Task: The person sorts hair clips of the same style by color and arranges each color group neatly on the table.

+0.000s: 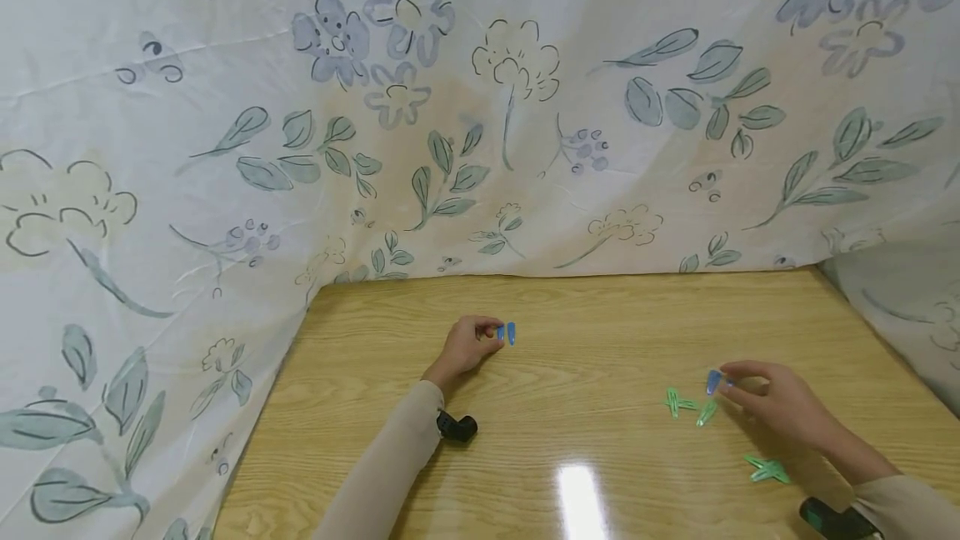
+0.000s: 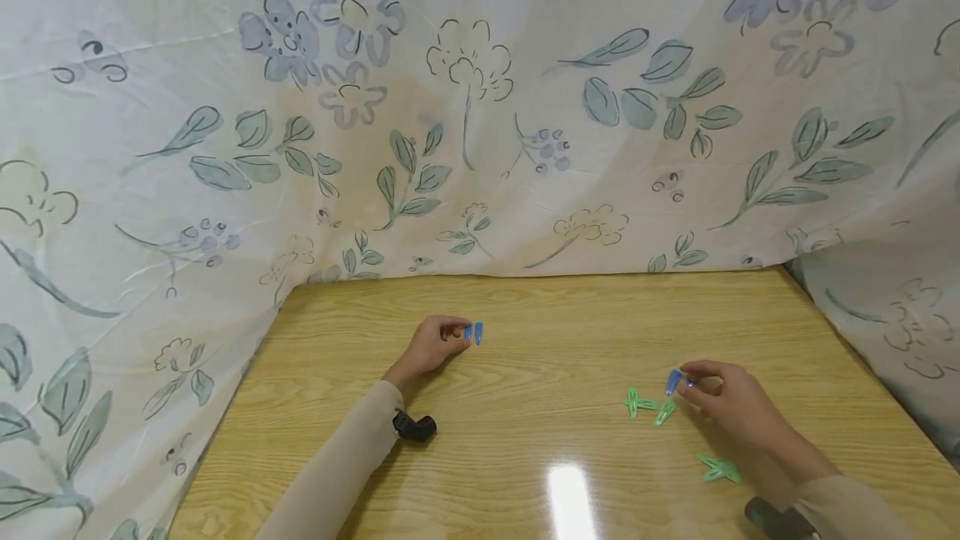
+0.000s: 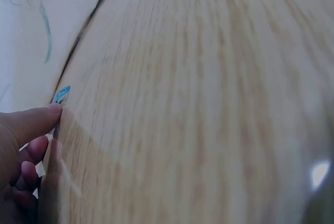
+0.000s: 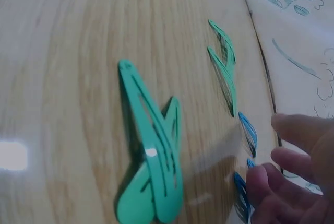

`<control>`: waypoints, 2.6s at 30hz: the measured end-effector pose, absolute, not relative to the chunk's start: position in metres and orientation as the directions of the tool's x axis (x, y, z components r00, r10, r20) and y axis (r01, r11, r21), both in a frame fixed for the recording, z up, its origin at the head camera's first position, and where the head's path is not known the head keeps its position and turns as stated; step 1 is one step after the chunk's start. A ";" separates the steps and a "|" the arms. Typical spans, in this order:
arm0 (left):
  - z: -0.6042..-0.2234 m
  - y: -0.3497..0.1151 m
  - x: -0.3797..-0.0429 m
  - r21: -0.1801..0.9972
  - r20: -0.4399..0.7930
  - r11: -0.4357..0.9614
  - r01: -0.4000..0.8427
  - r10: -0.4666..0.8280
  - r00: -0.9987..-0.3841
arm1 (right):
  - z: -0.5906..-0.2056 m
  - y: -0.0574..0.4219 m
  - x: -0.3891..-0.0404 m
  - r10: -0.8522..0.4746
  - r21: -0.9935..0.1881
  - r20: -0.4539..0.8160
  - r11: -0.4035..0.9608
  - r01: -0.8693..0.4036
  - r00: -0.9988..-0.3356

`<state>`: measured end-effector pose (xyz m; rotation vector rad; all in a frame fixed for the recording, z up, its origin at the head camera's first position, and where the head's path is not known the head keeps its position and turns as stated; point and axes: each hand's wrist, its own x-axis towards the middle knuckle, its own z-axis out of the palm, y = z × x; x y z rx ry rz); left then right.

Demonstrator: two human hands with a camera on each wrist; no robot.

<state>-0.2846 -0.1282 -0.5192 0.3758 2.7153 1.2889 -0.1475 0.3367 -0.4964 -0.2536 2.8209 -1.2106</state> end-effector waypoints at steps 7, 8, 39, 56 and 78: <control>-0.519 -0.128 -0.285 0.770 0.001 0.614 0.173 0.269 -0.963 | -0.499 0.330 -0.152 -0.124 -0.587 0.055 0.799 -0.132 -0.991; -0.519 -0.128 -0.285 0.771 0.000 0.613 0.171 0.269 -0.963 | -0.499 0.330 -0.152 -0.120 -0.572 0.062 0.809 -0.134 -0.991; -0.516 -0.128 -0.284 0.760 0.018 0.621 0.193 0.276 -0.961 | -0.496 0.304 -0.169 -0.168 -0.574 0.024 0.805 -0.151 -0.985; -0.518 -0.128 -0.282 0.752 0.015 0.631 0.192 0.274 -0.961 | -0.497 0.297 -0.174 -0.221 -0.692 0.008 0.703 -0.165 -0.975; -0.519 -0.131 -0.283 0.749 0.022 0.632 0.198 0.275 -0.961 | -0.498 0.236 -0.196 -0.205 -0.901 0.030 0.418 -0.115 -0.978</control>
